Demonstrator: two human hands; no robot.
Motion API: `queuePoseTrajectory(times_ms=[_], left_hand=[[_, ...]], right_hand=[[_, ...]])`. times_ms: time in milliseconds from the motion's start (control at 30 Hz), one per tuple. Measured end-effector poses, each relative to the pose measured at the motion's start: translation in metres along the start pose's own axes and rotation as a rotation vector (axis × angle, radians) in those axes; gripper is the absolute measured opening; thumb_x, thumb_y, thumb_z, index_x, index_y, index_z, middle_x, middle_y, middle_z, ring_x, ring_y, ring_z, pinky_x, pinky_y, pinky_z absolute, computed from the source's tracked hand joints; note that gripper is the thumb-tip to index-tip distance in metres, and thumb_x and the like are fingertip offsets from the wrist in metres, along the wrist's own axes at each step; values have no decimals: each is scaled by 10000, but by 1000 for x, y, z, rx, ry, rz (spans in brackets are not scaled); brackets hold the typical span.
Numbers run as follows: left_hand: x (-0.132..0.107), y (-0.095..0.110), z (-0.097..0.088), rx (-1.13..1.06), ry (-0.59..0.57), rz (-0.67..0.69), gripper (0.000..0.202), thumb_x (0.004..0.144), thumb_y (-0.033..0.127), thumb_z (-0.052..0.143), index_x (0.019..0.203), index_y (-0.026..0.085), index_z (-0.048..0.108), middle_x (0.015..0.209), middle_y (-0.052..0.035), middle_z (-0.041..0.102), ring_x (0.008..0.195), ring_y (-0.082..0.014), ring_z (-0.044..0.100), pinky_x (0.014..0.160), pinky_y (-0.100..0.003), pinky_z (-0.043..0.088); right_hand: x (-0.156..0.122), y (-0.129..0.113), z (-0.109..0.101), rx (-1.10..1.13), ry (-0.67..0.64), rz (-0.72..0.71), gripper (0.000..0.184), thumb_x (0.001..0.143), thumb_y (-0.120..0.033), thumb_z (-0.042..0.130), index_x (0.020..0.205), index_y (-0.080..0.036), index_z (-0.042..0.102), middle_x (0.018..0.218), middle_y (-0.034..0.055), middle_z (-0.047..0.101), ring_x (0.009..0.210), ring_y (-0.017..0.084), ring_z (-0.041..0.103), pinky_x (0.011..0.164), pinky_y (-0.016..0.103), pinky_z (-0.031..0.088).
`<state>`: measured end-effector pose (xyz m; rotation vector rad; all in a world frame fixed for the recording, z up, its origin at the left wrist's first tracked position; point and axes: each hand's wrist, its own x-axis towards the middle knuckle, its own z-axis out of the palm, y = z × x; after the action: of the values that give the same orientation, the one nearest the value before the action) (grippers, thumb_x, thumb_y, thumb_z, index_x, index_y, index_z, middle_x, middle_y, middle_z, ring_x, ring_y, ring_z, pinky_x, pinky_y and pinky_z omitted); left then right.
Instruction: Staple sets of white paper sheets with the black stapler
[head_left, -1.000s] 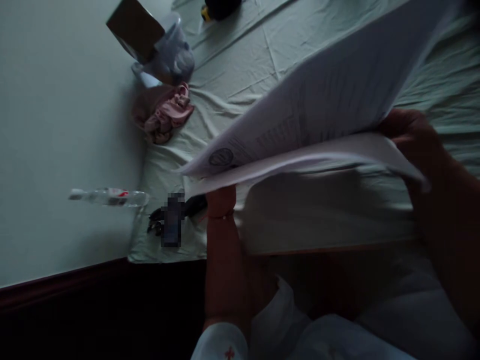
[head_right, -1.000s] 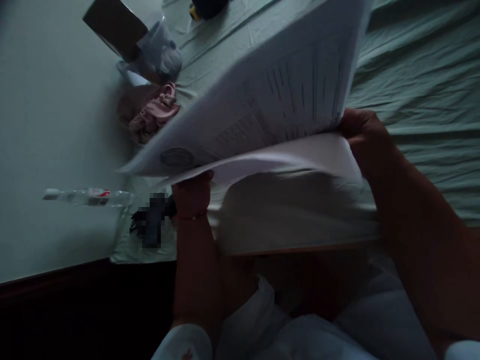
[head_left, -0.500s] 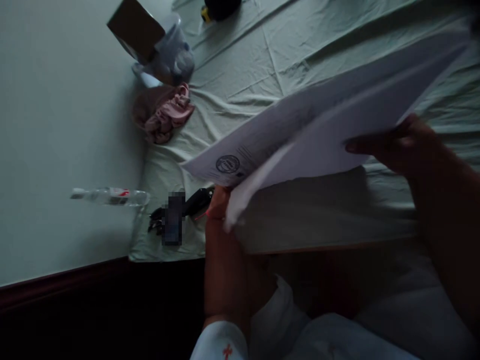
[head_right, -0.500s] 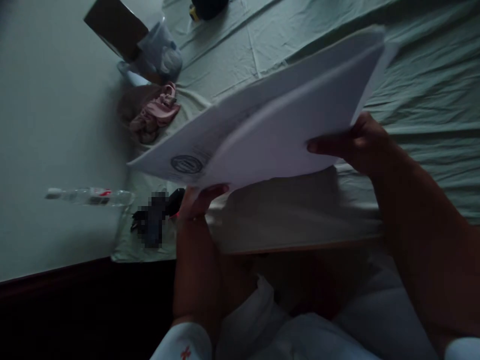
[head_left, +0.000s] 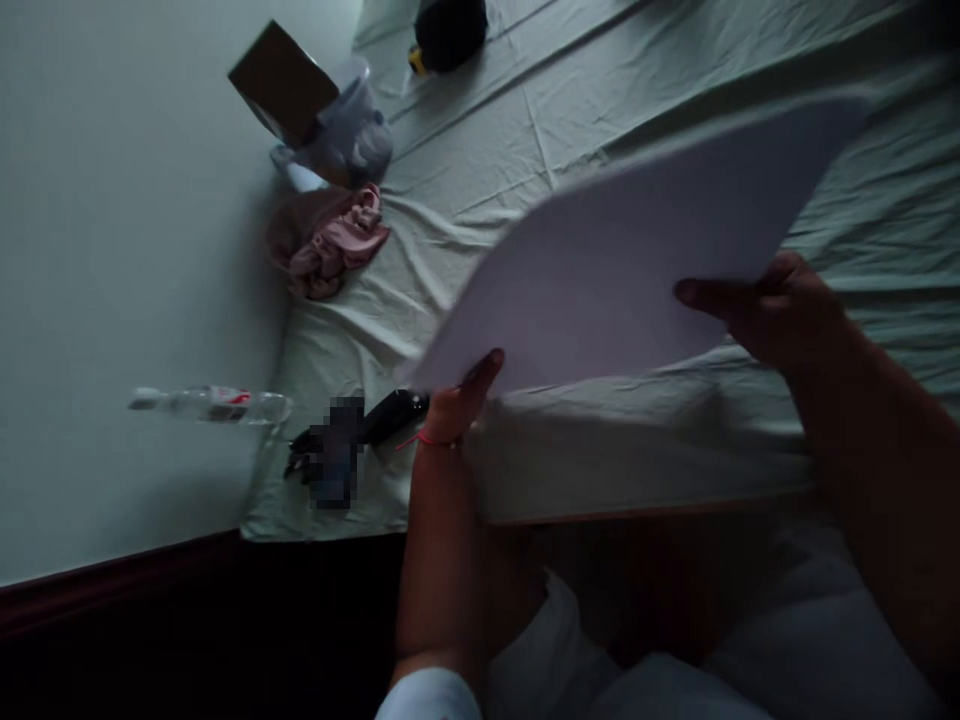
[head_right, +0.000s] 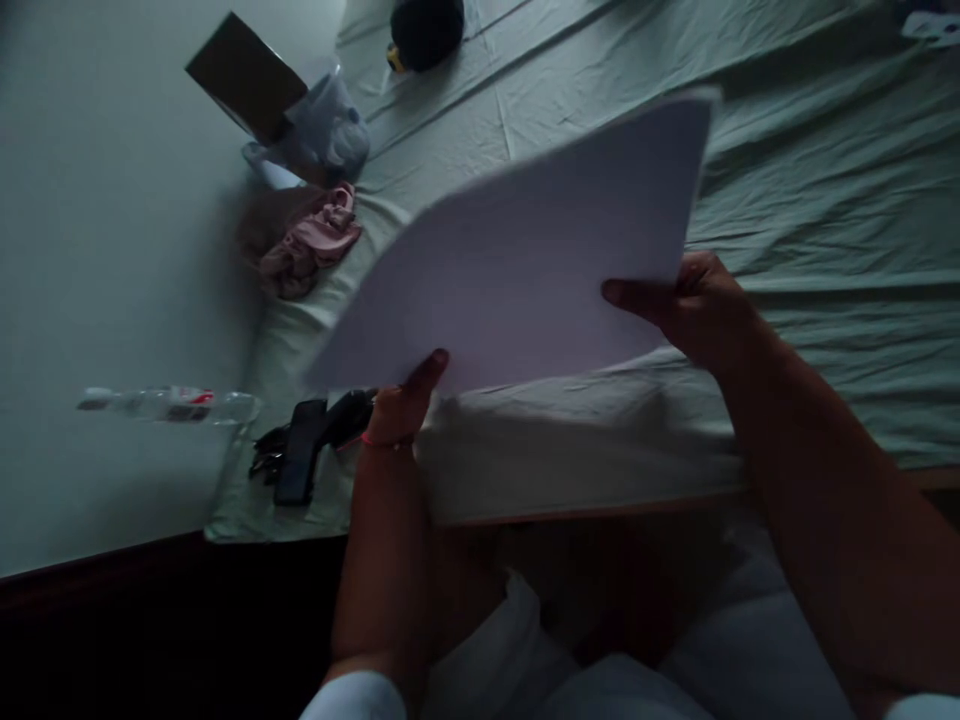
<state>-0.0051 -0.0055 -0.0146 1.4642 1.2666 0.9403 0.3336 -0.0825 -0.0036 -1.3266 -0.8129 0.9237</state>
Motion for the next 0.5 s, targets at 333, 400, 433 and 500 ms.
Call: queuePoseTrajectory(times_ms=[333, 400, 433, 500], left_hand=[[-3, 7, 24, -266, 3, -89, 582, 796, 529, 832, 1253, 203, 678, 1287, -107, 743, 1254, -289, 681, 1092, -430, 545], [-4, 9, 25, -263, -128, -140, 483, 837, 550, 788, 1132, 176, 709, 1143, -130, 784, 1103, -294, 746, 913, -396, 606], [-5, 10, 25, -245, -217, -162, 447, 855, 568, 764, 1031, 159, 723, 1040, -139, 799, 981, -283, 773, 805, -367, 611], [-6, 11, 24, -216, -374, -195, 469, 866, 611, 735, 857, 142, 709, 837, -132, 796, 696, -221, 754, 605, -301, 560]], right_hand=[[10, 2, -3, 109, 30, 135, 426, 504, -416, 997, 663, -154, 701, 711, 12, 640, 650, 93, 576, 624, 255, 501], [10, 0, 0, 148, 102, 110, 442, 467, -394, 1007, 671, -162, 691, 711, 10, 630, 659, 98, 575, 598, 249, 488], [10, -1, 1, 169, 124, 104, 454, 446, -384, 1012, 672, -166, 685, 717, 10, 629, 672, 103, 579, 592, 245, 486], [11, -2, 2, 197, 147, 101, 479, 409, -373, 1020, 678, -169, 681, 735, 13, 633, 702, 113, 594, 589, 242, 492]])
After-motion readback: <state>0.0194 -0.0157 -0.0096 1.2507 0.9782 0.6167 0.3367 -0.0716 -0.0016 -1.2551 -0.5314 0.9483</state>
